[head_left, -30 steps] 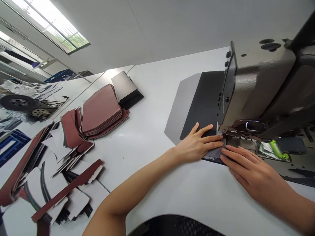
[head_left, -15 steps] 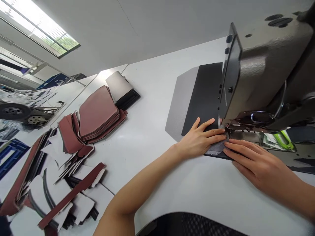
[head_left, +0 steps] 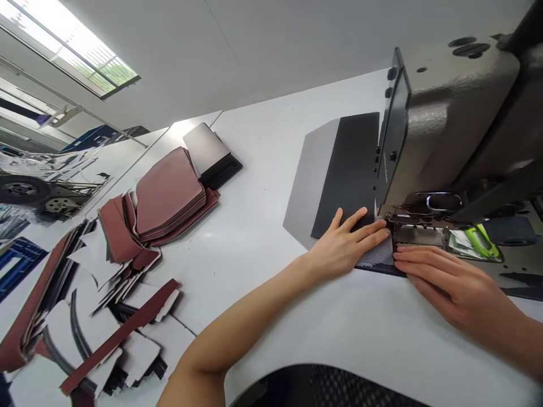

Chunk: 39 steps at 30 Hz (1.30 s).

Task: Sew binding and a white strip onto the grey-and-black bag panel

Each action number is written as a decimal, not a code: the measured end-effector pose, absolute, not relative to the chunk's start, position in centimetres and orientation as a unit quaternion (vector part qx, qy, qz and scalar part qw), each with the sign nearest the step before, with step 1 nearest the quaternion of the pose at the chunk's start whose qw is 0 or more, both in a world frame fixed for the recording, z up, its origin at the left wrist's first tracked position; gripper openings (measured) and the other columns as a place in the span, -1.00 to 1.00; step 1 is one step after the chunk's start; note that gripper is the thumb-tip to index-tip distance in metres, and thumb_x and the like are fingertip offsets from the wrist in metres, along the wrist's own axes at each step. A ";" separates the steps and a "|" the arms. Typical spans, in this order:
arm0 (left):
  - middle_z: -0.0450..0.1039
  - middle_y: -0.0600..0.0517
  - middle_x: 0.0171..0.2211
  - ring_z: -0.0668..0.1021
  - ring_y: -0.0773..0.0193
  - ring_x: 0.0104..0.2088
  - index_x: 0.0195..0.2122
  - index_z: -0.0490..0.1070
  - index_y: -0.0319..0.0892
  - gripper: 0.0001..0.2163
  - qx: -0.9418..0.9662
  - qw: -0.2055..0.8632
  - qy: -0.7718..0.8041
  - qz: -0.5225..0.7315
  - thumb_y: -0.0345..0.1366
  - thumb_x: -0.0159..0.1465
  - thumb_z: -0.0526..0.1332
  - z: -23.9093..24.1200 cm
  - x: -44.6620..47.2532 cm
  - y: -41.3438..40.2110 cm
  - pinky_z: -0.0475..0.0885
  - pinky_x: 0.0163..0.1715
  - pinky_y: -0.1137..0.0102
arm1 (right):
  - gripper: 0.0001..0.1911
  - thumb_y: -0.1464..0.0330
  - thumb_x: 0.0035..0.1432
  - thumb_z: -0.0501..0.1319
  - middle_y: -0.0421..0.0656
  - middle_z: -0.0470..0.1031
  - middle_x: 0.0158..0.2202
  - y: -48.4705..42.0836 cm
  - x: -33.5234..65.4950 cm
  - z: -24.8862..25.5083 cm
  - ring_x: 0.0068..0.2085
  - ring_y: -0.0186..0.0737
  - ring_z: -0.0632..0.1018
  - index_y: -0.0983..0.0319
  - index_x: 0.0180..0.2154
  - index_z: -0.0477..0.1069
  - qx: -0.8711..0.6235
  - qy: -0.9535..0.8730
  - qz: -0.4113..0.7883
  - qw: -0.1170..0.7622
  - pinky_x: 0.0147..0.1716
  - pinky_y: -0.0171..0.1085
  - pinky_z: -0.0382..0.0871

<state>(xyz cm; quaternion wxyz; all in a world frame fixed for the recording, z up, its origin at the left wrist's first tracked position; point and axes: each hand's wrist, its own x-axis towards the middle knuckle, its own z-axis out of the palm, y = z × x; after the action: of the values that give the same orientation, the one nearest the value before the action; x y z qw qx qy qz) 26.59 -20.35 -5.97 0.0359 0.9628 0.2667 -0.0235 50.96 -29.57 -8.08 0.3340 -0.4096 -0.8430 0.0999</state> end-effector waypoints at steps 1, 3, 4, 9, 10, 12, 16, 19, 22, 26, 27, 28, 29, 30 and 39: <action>0.11 -0.07 0.43 0.04 -0.08 0.48 0.44 0.07 -0.14 -0.47 0.958 0.025 0.283 -0.028 -0.48 0.45 -0.13 -6.0 27.0 -20.8 0.14 0.33 -0.23 | -0.70 0.47 0.38 0.12 -0.12 0.55 0.06 -29.5 51.1 -8.0 0.09 -0.15 0.54 0.19 0.07 0.49 -0.418 -0.837 0.103 0.339 0.13 -0.18 0.46; 0.10 -0.20 0.43 0.08 -0.12 0.46 0.43 0.06 -0.30 -0.47 0.946 0.004 0.322 -0.035 -0.50 0.44 -0.17 -6.1 28.1 -21.7 0.20 0.31 -0.21 | -0.71 0.46 0.37 0.13 -0.14 0.56 0.04 -29.4 51.3 -8.0 0.06 -0.14 0.56 0.16 0.03 0.51 -0.432 -0.827 0.102 0.346 0.10 -0.16 0.48; 0.10 -0.27 0.42 0.10 -0.16 0.46 0.42 0.07 -0.37 -0.48 0.940 -0.004 0.340 -0.036 -0.50 0.43 -0.17 -6.1 28.7 -22.2 0.22 0.30 -0.21 | -0.72 0.46 0.37 0.13 -0.15 0.56 0.03 -29.3 51.3 -8.0 0.04 -0.13 0.57 0.15 0.02 0.52 -0.436 -0.824 0.100 0.348 0.10 -0.15 0.49; 0.13 -0.29 0.41 0.13 -0.11 0.45 0.37 0.14 -0.37 -0.51 0.934 0.068 0.351 0.007 -0.31 0.46 0.00 -4.8 28.6 -22.2 0.18 0.36 -0.10 | -0.73 0.44 0.39 0.11 -0.14 0.56 0.02 -29.2 51.4 -8.4 0.08 -0.12 0.54 0.17 0.03 0.50 -0.433 -0.834 0.103 0.325 0.09 -0.12 0.48; 0.16 -0.24 0.40 0.14 -0.07 0.45 0.36 0.18 -0.30 -0.50 0.935 0.101 0.339 0.026 -0.21 0.45 0.08 -4.4 27.7 -21.5 0.14 0.38 -0.09 | -0.72 0.43 0.39 0.11 -0.13 0.56 0.03 -29.2 51.4 -8.5 0.09 -0.11 0.52 0.18 0.04 0.50 -0.432 -0.837 0.103 0.319 0.10 -0.12 0.47; 0.22 -0.14 0.38 0.14 -0.04 0.45 0.31 0.28 -0.16 -0.47 0.929 0.158 0.325 0.078 -0.05 0.39 0.21 -3.6 25.7 -19.8 0.10 0.41 -0.07 | -0.72 0.43 0.40 0.11 -0.13 0.54 0.05 -29.2 51.4 -8.6 0.10 -0.10 0.51 0.18 0.06 0.49 -0.432 -0.840 0.101 0.314 0.11 -0.11 0.46; 0.23 -0.08 0.38 0.03 -0.07 0.48 0.24 0.39 -0.07 -0.44 0.917 0.197 0.316 0.141 0.07 0.29 0.32 -3.4 22.9 -17.4 -0.02 0.43 -0.13 | -0.69 0.42 0.40 0.09 -0.14 0.53 0.05 -28.8 51.3 -8.4 0.07 -0.11 0.52 0.16 0.09 0.48 -0.440 -0.842 0.085 0.299 0.08 -0.11 0.47; 0.17 -0.06 0.41 -0.04 -0.10 0.50 0.34 0.27 -0.01 -0.34 0.940 0.185 0.273 0.086 0.13 0.28 0.29 -4.4 23.1 -17.2 -0.23 0.42 -0.22 | -0.70 0.40 0.41 0.07 -0.13 0.55 -0.01 -28.1 50.9 -8.0 0.00 -0.11 0.53 0.15 0.04 0.51 -0.433 -0.850 0.065 0.292 0.06 -0.10 0.44; 0.08 -0.05 0.45 -0.06 -0.11 0.50 0.41 0.15 0.01 -0.31 0.943 0.164 0.286 0.041 0.14 0.33 0.22 -5.5 23.8 -17.4 -0.24 0.40 -0.25 | -0.73 0.37 0.42 0.07 -0.12 0.54 -0.11 -27.4 50.1 -7.7 -0.08 -0.13 0.53 0.16 -0.05 0.55 -0.442 -0.846 0.059 0.292 0.02 -0.12 0.43; 0.13 -0.05 0.42 0.04 -0.10 0.48 0.38 0.21 -0.01 -0.28 0.933 0.153 0.322 0.050 0.18 0.29 0.25 -5.9 23.5 -17.7 -0.20 0.41 -0.21 | -0.74 0.35 0.43 0.08 -0.11 0.49 -0.20 -26.8 49.1 -7.9 -0.17 -0.15 0.51 0.16 -0.08 0.55 -0.466 -0.832 0.052 0.296 -0.08 -0.15 0.42; 0.17 -0.05 0.41 0.07 -0.10 0.47 0.37 0.24 -0.02 -0.29 0.930 0.157 0.326 0.060 0.18 0.28 0.27 -5.9 23.4 -17.8 -0.20 0.42 -0.20 | -0.74 0.35 0.43 0.08 -0.11 0.48 -0.20 -26.8 49.0 -8.0 -0.17 -0.16 0.51 0.16 -0.07 0.55 -0.469 -0.830 0.052 0.298 -0.09 -0.15 0.42; 0.20 -0.05 0.39 0.10 -0.09 0.46 0.35 0.27 -0.03 -0.31 0.928 0.161 0.329 0.070 0.17 0.28 0.27 -6.0 23.2 -17.8 -0.21 0.42 -0.20 | -0.74 0.35 0.44 0.08 -0.11 0.47 -0.20 -26.8 49.0 -8.2 -0.18 -0.16 0.50 0.16 -0.05 0.55 -0.471 -0.828 0.054 0.300 -0.09 -0.15 0.41; 0.23 -0.04 0.38 0.13 -0.08 0.46 0.33 0.29 -0.04 -0.36 0.925 0.167 0.331 0.079 0.14 0.30 0.26 -6.0 23.0 -17.8 -0.22 0.42 -0.20 | -0.73 0.35 0.44 0.08 -0.11 0.47 -0.19 -26.8 48.9 -8.3 -0.17 -0.17 0.50 0.16 -0.04 0.55 -0.473 -0.825 0.057 0.303 -0.08 -0.15 0.40; 0.26 -0.04 0.36 0.15 -0.07 0.45 0.32 0.32 -0.04 -0.40 0.923 0.173 0.333 0.087 0.10 0.33 0.25 -6.0 22.9 -17.8 -0.23 0.42 -0.21 | -0.73 0.34 0.44 0.08 -0.10 0.46 -0.18 -26.8 49.0 -8.4 -0.17 -0.17 0.50 0.16 -0.03 0.55 -0.475 -0.824 0.062 0.303 -0.08 -0.15 0.40; 0.36 -0.03 0.31 0.22 -0.03 0.42 0.26 0.39 -0.04 -0.43 0.919 0.205 0.319 0.111 0.08 0.28 0.32 -6.1 22.6 -17.3 -0.13 0.43 -0.10 | -0.75 0.36 0.43 0.11 -0.10 0.45 -0.16 -27.0 49.3 -8.5 -0.15 -0.18 0.49 0.16 -0.02 0.55 -0.470 -0.821 0.092 0.312 -0.04 -0.14 0.38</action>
<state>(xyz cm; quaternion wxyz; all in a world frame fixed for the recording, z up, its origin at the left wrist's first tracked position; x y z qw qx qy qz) 22.63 -17.27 -6.13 0.2051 0.9186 0.3189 0.1114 49.25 -26.96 -8.50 0.3116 -0.4704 -0.8205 0.0917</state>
